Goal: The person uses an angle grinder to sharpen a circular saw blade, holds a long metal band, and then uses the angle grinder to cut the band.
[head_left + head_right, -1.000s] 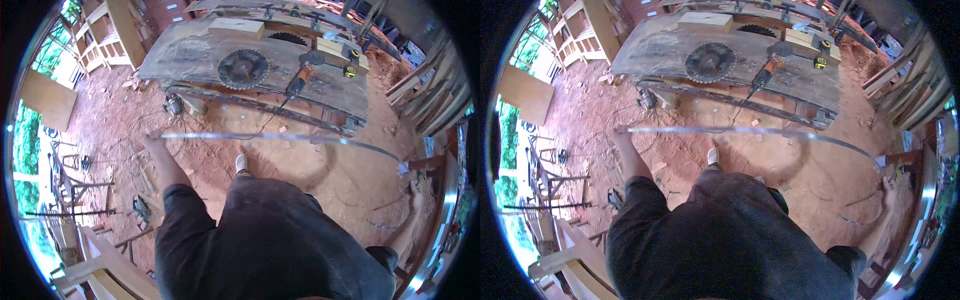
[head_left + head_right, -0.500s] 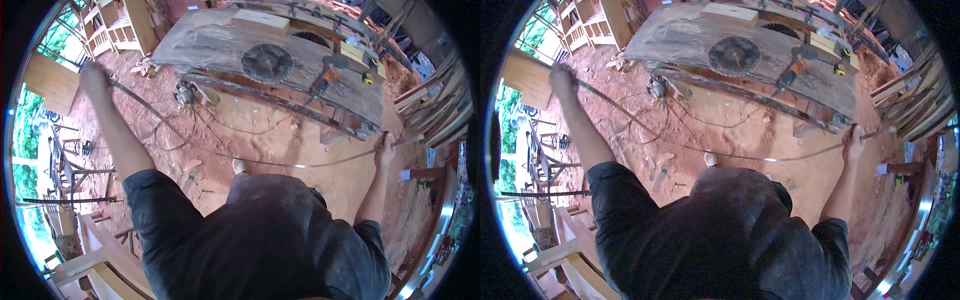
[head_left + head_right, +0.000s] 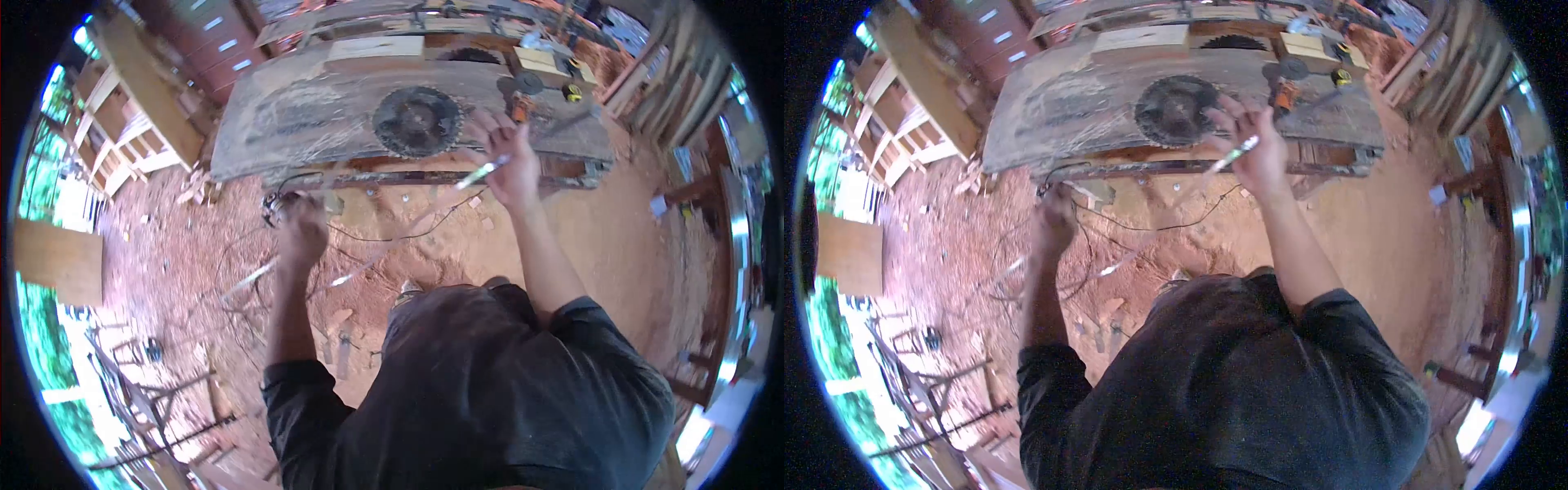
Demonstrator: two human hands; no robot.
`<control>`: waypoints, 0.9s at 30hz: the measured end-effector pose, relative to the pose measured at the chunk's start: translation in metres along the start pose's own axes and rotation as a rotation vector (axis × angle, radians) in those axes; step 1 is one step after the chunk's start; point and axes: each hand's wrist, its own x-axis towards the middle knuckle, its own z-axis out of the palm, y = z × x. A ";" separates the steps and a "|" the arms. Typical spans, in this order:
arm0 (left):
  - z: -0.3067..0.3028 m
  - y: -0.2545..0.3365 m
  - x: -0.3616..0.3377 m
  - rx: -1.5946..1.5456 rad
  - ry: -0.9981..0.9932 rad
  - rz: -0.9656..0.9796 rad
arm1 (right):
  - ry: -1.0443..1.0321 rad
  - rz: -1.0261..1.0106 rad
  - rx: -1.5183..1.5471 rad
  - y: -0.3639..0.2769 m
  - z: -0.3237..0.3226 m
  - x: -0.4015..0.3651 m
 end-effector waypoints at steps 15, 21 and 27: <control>0.111 -0.045 -0.079 -0.033 -0.287 -0.092 | 0.151 0.196 -0.006 0.083 -0.057 0.044; 0.145 -0.007 0.002 -0.375 -0.413 -0.399 | 0.137 0.328 0.040 0.077 -0.046 0.064; 0.177 0.086 0.124 -0.577 -0.493 -0.282 | 0.089 0.337 0.099 0.074 -0.055 0.082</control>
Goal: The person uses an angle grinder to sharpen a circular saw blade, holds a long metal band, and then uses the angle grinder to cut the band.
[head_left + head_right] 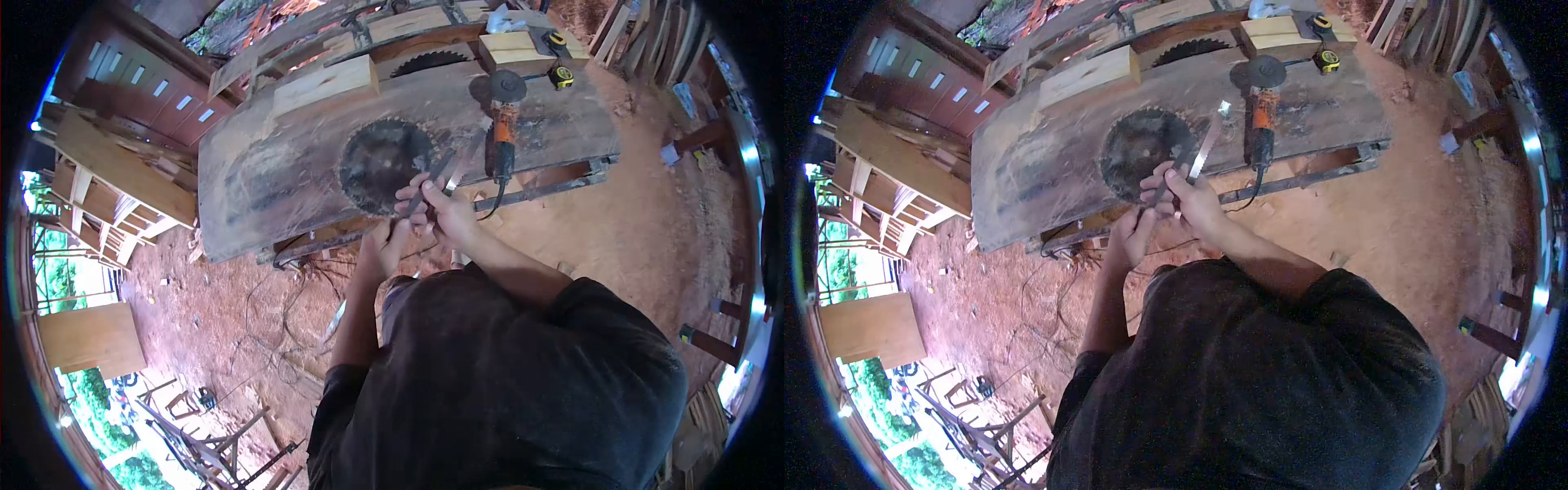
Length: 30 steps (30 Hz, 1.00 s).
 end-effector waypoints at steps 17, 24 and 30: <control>-0.308 0.000 -0.075 0.065 0.448 -0.113 | 0.716 -0.733 -0.104 -0.144 -0.121 -0.149; -0.279 -0.017 -0.078 0.130 0.266 -0.092 | 1.037 -0.944 0.122 -0.128 -0.211 -0.139; -0.293 0.056 -0.088 0.175 0.688 -0.129 | 1.184 -0.686 0.290 -0.141 -0.299 -0.085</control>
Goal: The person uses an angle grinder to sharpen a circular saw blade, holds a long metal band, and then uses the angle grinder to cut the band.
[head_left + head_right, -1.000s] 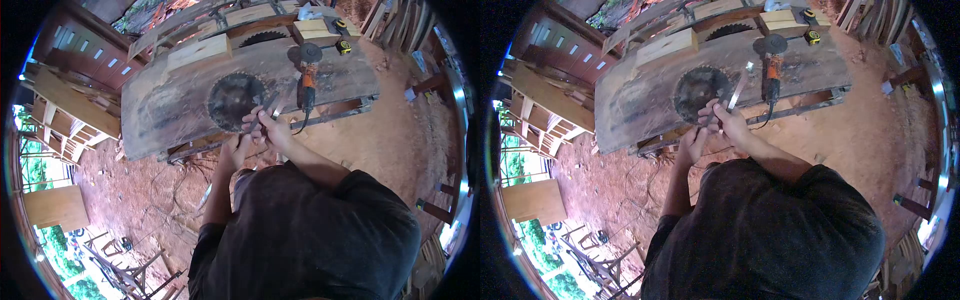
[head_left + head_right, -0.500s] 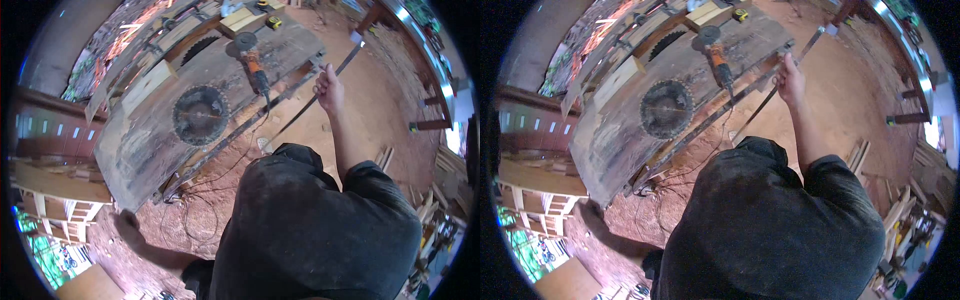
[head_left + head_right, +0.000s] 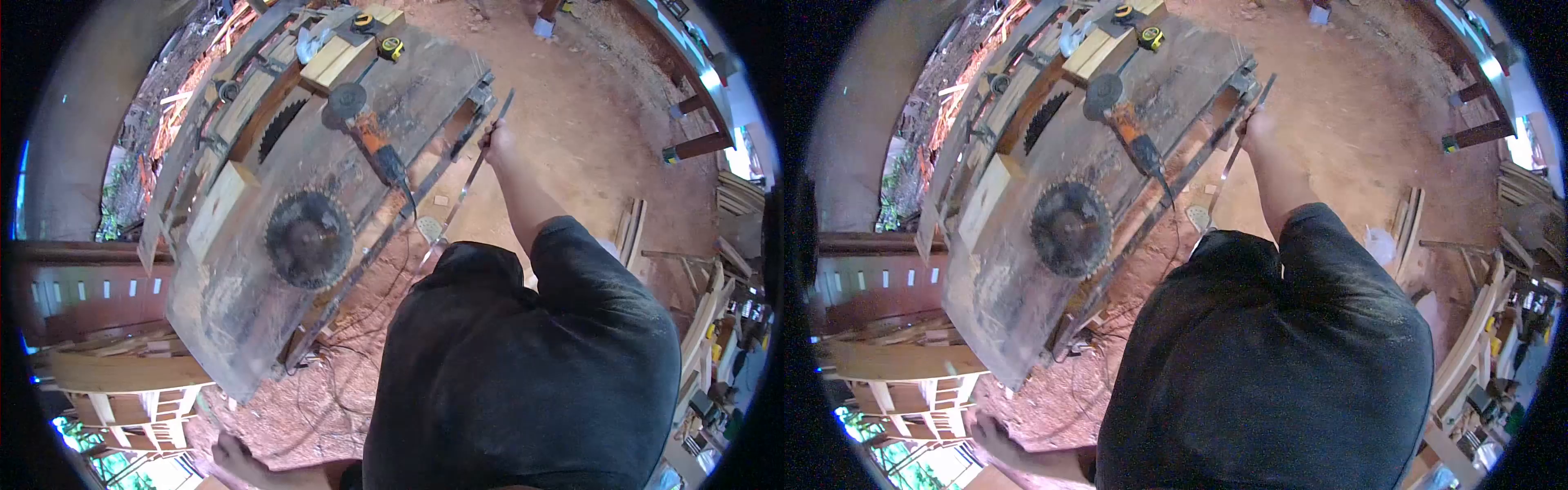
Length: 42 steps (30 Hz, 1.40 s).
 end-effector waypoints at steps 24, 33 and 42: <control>0.077 0.093 0.018 -0.117 -0.084 0.003 | -0.169 0.116 -0.343 0.107 0.014 0.105; 0.122 0.071 0.025 -0.200 -0.315 -0.067 | -0.152 0.132 0.177 0.073 0.012 0.140; 0.154 0.028 0.012 0.038 -0.338 -0.205 | 0.284 -0.366 -0.505 0.039 0.004 0.043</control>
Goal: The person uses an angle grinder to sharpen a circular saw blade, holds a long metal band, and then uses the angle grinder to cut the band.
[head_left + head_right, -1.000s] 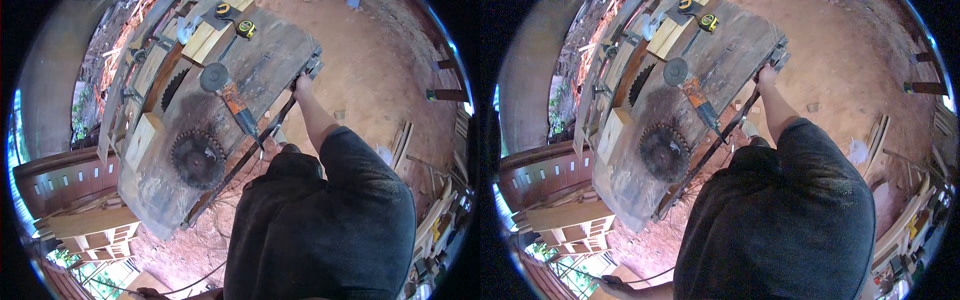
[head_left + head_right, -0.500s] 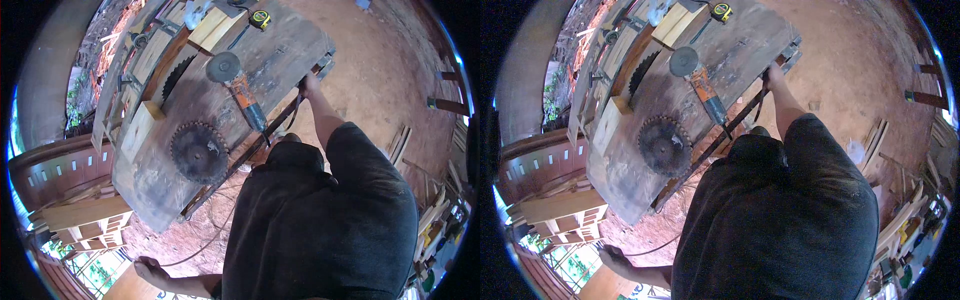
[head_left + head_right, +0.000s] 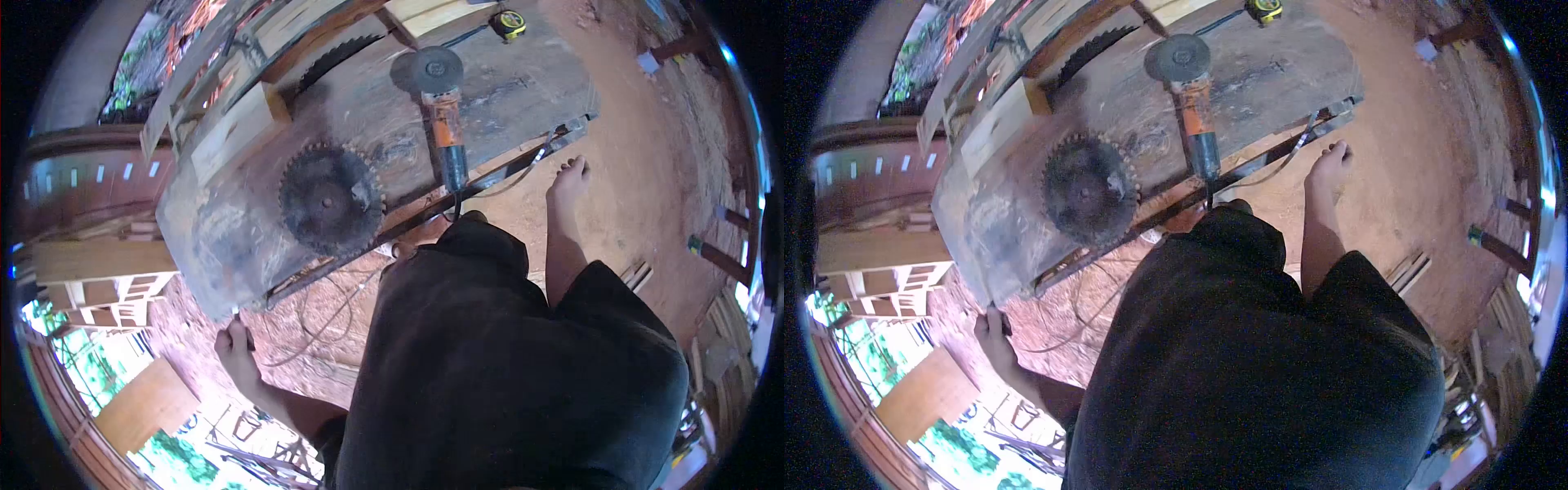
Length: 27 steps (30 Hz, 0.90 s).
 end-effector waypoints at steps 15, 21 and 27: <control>0.090 -0.111 0.023 0.268 -0.120 0.045 | -0.732 -0.327 -0.363 -0.067 0.082 -0.160; 0.157 -0.118 0.042 0.423 -0.192 -0.075 | -0.976 -0.395 -0.951 -0.040 0.140 -0.161; 0.198 -0.142 0.050 0.398 -0.178 0.042 | -1.153 0.360 -0.271 -0.075 0.105 -0.182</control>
